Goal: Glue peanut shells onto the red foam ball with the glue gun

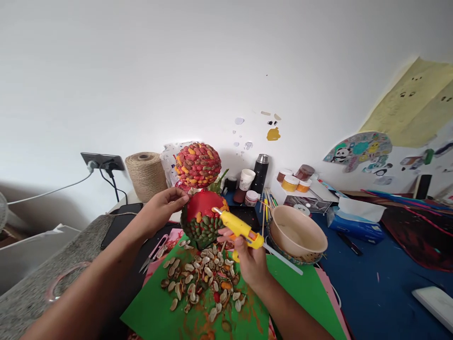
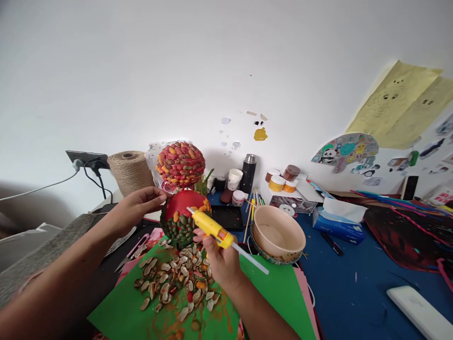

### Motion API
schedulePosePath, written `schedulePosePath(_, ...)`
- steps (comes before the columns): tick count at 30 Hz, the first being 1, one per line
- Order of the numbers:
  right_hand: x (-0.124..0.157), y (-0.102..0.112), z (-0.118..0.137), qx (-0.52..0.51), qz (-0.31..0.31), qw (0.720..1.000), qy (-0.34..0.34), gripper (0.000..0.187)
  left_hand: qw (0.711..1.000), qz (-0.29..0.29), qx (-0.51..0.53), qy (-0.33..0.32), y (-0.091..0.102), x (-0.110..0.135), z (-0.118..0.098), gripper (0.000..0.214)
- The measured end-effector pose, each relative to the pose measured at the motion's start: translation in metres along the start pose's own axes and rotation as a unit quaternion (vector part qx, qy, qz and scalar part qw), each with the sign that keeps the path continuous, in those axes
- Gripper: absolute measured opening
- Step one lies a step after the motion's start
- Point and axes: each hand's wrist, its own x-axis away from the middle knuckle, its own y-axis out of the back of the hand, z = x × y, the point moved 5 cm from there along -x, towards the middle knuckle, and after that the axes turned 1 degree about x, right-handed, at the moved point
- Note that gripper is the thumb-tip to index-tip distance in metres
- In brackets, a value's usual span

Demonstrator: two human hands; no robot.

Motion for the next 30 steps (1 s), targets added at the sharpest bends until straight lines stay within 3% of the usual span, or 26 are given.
schedulePosePath(4, 0.002, -0.006, -0.003, 0.036, 0.034, 0.998, 0.027, 0.06, 1.0, 0.005, 0.016, 0.007, -0.001, 0.002, -0.004, 0.077)
schedulePosePath(13, -0.009, 0.011, -0.024, 0.034, -0.027, 0.998, -0.036, 0.067, 0.999, -0.039, 0.005, 0.012, 0.014, -0.002, 0.001, 0.075)
schedulePosePath(19, -0.009, 0.01, -0.026, 0.033, -0.033, 0.998, -0.049, 0.069, 0.999, -0.007, 0.027, 0.032, 0.004, -0.004, 0.008, 0.082)
schedulePosePath(30, -0.007, 0.011, -0.035, 0.044, -0.036, 0.997, -0.06, 0.074, 0.999, 0.008, 0.033, 0.011, 0.001, 0.005, -0.008, 0.077)
